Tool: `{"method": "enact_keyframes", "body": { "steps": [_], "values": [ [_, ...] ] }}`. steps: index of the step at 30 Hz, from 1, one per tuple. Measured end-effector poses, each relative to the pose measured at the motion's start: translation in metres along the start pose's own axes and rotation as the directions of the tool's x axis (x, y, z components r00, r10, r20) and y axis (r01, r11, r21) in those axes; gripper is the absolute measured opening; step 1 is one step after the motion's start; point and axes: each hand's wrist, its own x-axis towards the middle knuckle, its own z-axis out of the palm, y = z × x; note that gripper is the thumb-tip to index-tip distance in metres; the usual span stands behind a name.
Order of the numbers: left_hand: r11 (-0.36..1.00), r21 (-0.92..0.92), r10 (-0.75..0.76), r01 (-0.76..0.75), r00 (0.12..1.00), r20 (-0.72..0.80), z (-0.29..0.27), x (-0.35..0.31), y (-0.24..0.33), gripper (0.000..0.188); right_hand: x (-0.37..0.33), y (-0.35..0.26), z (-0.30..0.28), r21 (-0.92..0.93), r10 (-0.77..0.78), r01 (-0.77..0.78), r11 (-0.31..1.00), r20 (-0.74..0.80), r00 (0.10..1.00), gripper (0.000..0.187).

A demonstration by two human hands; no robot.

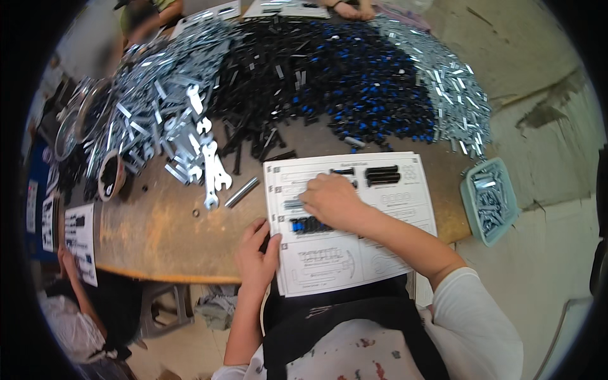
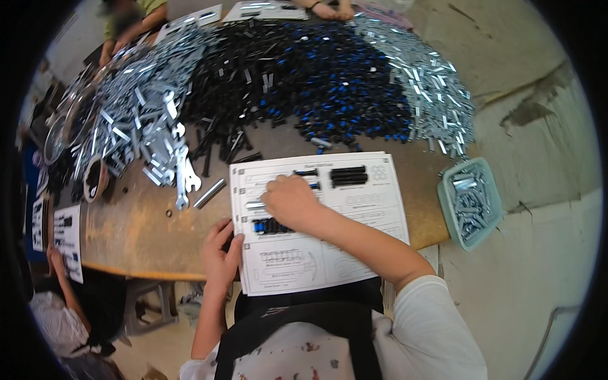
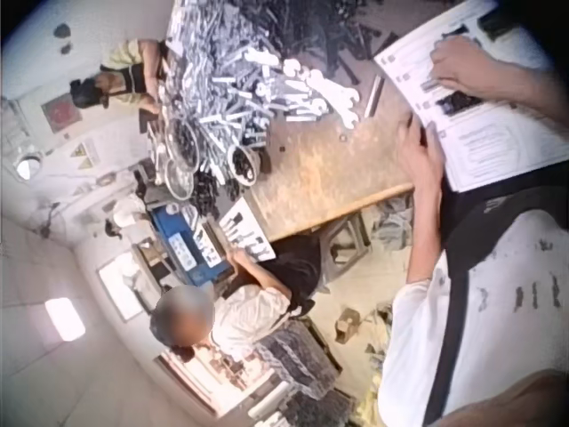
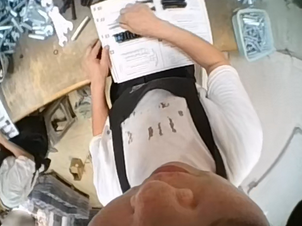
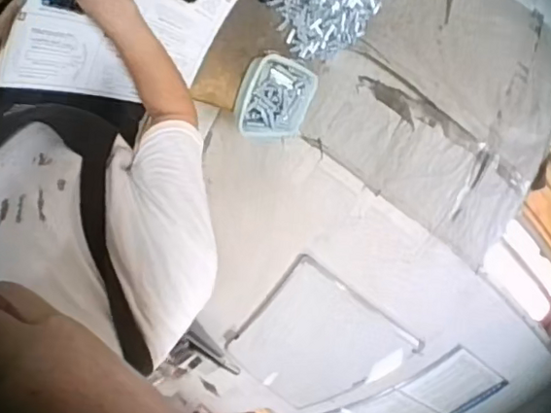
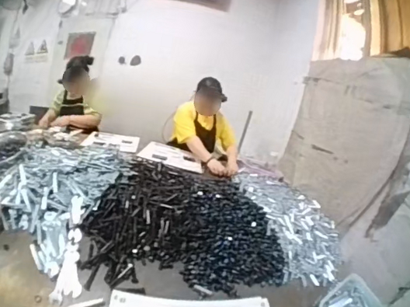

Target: The person sits at a table and assembles small hardware kits by picking bolts, nuts, and washers from large piles and arranging them on an instruction sheet. The person uses a wrench to tighten some components and places finished kits on the sheet while other workers perform similar tasks nearby.

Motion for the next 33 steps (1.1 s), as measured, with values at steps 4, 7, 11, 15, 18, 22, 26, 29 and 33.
{"method": "enact_keyframes", "body": {
  "steps": [4, 7, 11, 15, 18, 22, 26, 29, 33],
  "values": [
    [0.997, -0.067, -0.025, 0.026, 0.999, 0.020, 0.003, 0.004, 0.001, 0.031, -0.002, -0.003, 0.004, -0.025, 0.017, -0.018, 1.000, -0.043, 0.999, 0.010],
    [0.985, -0.154, -0.064, 0.075, 0.995, 0.076, 0.003, 0.005, 0.007, 0.031, -0.005, 0.002, 0.006, -0.011, 0.001, -0.002, 1.000, -0.038, 0.999, 0.014],
    [0.959, -0.275, -0.052, 0.075, 0.994, 0.091, -0.003, 0.010, -0.032, 0.026, -0.024, 0.030, -0.029, 0.091, 0.261, -0.250, 0.964, -0.135, 0.956, 0.026],
    [0.989, -0.130, -0.070, 0.075, 0.997, 0.044, -0.001, 0.063, 0.023, 0.019, -0.065, 0.134, -0.061, 0.068, 0.603, -0.609, 0.791, -0.259, 0.755, 0.018],
    [0.979, -0.096, 0.191, -0.177, 0.968, 0.165, 0.055, 0.124, 0.066, 0.019, -0.075, 0.174, -0.066, -0.008, 0.664, -0.673, 0.739, -0.152, 0.732, 0.026],
    [0.902, 0.363, 0.076, -0.235, 0.912, 0.402, 0.130, 0.184, 0.111, 0.036, -0.057, 0.186, -0.064, -0.019, 0.734, -0.736, 0.677, 0.091, 0.673, 0.031],
    [0.780, 0.572, -0.027, -0.256, 0.898, 0.439, 0.168, 0.204, 0.124, 0.041, -0.063, 0.203, -0.063, 0.087, 0.689, -0.697, 0.711, 0.112, 0.716, 0.032],
    [0.812, 0.554, -0.115, -0.182, 0.881, 0.458, 0.166, 0.211, 0.124, 0.038, -0.074, 0.202, -0.073, 0.252, 0.603, -0.587, 0.770, 0.017, 0.798, 0.025],
    [0.926, 0.345, -0.009, -0.155, 0.903, 0.430, 0.149, 0.188, 0.132, 0.032, -0.128, 0.180, -0.106, 0.549, 0.633, -0.479, 0.685, -0.123, 0.764, 0.020]
  ]
}}
